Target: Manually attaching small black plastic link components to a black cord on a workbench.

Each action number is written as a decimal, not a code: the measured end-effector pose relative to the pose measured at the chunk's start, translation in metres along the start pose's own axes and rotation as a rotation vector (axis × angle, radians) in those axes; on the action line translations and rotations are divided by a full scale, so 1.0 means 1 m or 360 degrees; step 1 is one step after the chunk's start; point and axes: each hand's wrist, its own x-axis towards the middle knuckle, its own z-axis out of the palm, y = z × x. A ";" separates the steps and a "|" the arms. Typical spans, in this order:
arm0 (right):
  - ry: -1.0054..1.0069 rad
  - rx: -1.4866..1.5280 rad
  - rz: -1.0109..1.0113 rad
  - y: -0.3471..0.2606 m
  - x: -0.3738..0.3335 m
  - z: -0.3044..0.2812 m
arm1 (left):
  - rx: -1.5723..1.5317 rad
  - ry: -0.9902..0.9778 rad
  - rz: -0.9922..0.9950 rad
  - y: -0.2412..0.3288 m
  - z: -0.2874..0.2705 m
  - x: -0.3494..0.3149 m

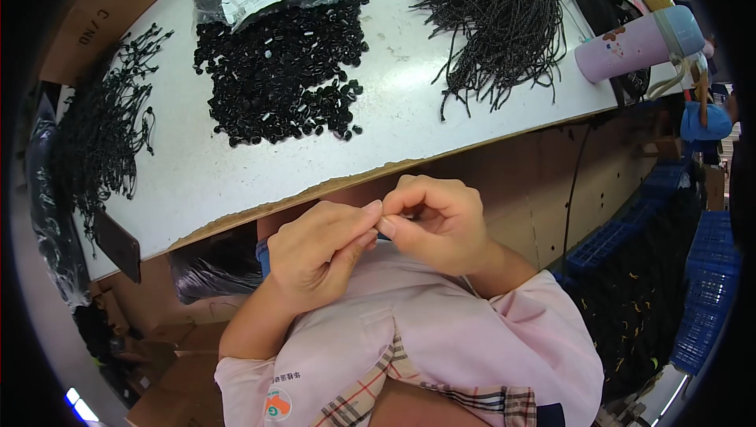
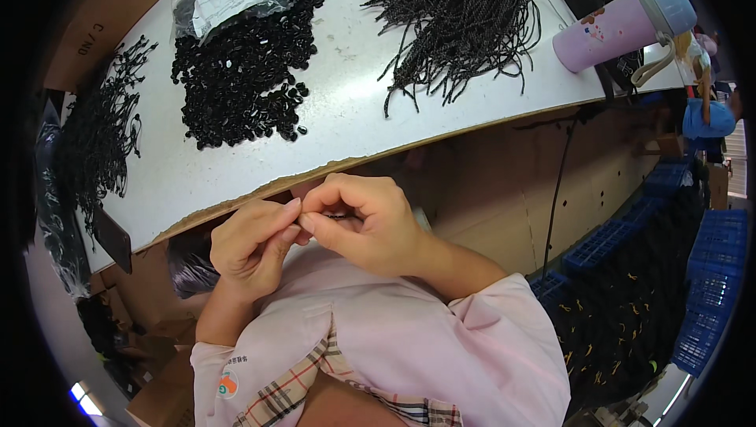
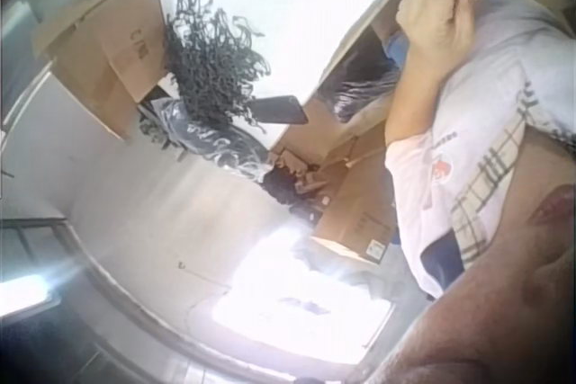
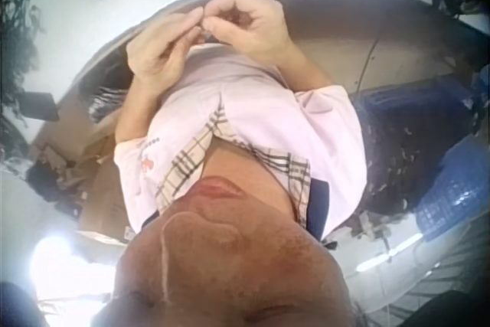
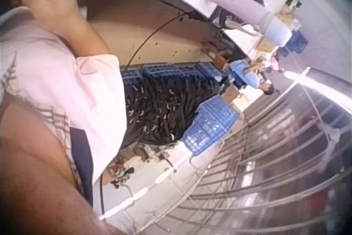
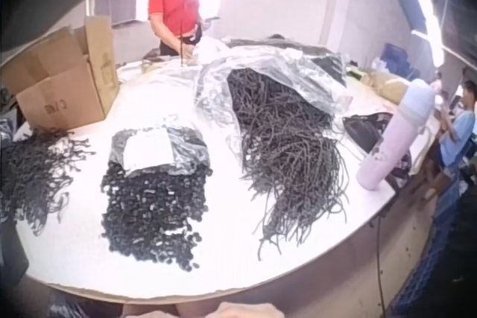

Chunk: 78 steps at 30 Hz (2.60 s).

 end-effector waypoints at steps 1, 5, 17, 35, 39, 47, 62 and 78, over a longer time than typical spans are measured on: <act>0.0001 0.0000 -0.0001 0.000 0.000 -0.001 | -0.0042 -0.0002 -0.0040 0.001 0.000 0.000; -0.0085 0.0744 0.0387 0.002 0.000 -0.007 | -0.0086 -0.0028 -0.0128 0.001 0.002 -0.002; -0.0138 0.0961 0.0591 0.010 0.000 -0.008 | -0.0183 0.0003 -0.0156 0.000 0.001 -0.001; -0.0131 -0.0042 0.0144 0.016 0.003 0.005 | -0.0391 0.0587 0.0081 -0.004 0.005 -0.014; -0.0173 -0.1266 -0.0268 0.022 0.001 0.011 | -0.0082 0.0687 0.0117 0.003 0.013 -0.003; -0.0034 -0.0840 -0.0452 0.011 -0.001 0.010 | -0.0381 0.0288 -0.0889 -0.009 0.011 -0.008; -0.0149 -0.0460 -0.0175 0.005 0.001 -0.010 | -0.0646 -0.0170 -0.0964 0.001 0.004 -0.002; -0.0028 0.0147 0.0212 0.003 -0.003 -0.012 | -0.0109 -0.0692 -0.0320 -0.004 -0.012 -0.004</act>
